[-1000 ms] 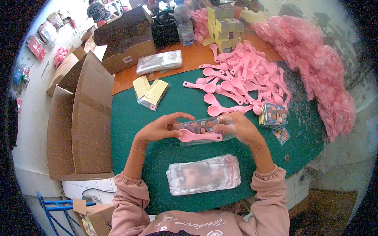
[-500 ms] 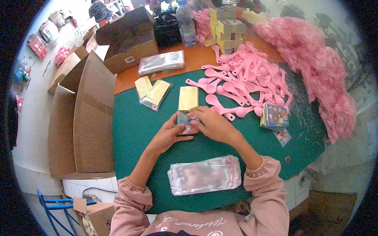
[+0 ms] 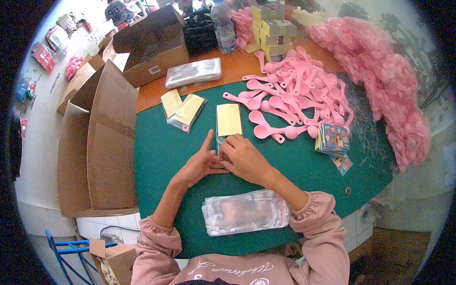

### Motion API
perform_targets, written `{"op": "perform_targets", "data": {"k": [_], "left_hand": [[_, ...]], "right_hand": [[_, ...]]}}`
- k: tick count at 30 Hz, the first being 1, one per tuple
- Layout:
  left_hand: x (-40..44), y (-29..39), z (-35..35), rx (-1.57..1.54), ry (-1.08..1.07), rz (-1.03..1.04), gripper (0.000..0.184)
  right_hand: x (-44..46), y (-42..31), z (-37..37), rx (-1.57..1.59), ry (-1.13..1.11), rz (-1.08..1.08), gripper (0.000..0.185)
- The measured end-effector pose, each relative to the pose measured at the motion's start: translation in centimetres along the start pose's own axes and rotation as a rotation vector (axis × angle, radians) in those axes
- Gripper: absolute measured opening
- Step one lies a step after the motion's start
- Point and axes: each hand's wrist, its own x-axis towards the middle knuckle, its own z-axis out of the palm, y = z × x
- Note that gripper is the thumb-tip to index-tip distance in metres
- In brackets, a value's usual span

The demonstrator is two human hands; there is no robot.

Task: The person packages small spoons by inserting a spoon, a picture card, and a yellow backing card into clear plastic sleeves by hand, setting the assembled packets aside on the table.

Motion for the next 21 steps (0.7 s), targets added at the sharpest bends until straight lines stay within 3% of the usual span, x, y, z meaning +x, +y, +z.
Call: {"op": "perform_targets", "data": {"k": [6,8,9,12,13,15,16,19,20,21], "left_hand": [[0.3,-0.5,-0.8,-0.048,-0.060,0.008,0.064],[0.3,-0.6,-0.2,0.237,0.005,0.084,0.065],[0.3,-0.5,0.0,0.239,0.003,0.084,0.065],[0.0,0.3,0.7,0.246,0.028,0.113,0.065],[-0.3,0.7,1.0,0.215,0.031,0.079,0.057],[-0.2,1.0,0.7,0.188,0.034,0.046,0.051],[0.2,0.6,0.2,0.198,-0.036,0.039,0.038],[0.6,0.0,-0.2,0.219,-0.116,0.027,0.026],[0.7,0.0,-0.2,0.232,-0.121,0.022,0.025],[0.6,-0.1,-0.1,0.232,-0.121,0.026,0.025]], "right_hand": [[-0.1,-0.2,0.4,-0.193,-0.024,-0.091,0.014],[-0.2,-0.5,0.0,-0.083,-0.116,-0.123,0.012],[-0.2,-0.4,-0.3,-0.084,-0.114,-0.121,0.012],[-0.4,0.4,-3.1,0.375,-0.301,0.031,0.011],[-0.6,0.8,-4.8,0.544,-0.352,0.113,0.011],[-1.7,3.6,-8.5,0.580,-0.162,0.164,0.012],[-2.0,4.6,-11.3,0.720,-0.117,0.457,0.012],[-3.7,11.9,-17.4,0.241,0.239,0.622,0.016],[-3.7,11.5,-17.5,0.237,0.241,0.619,0.016],[-3.7,10.9,-17.3,-0.434,0.272,0.747,0.025]]}}
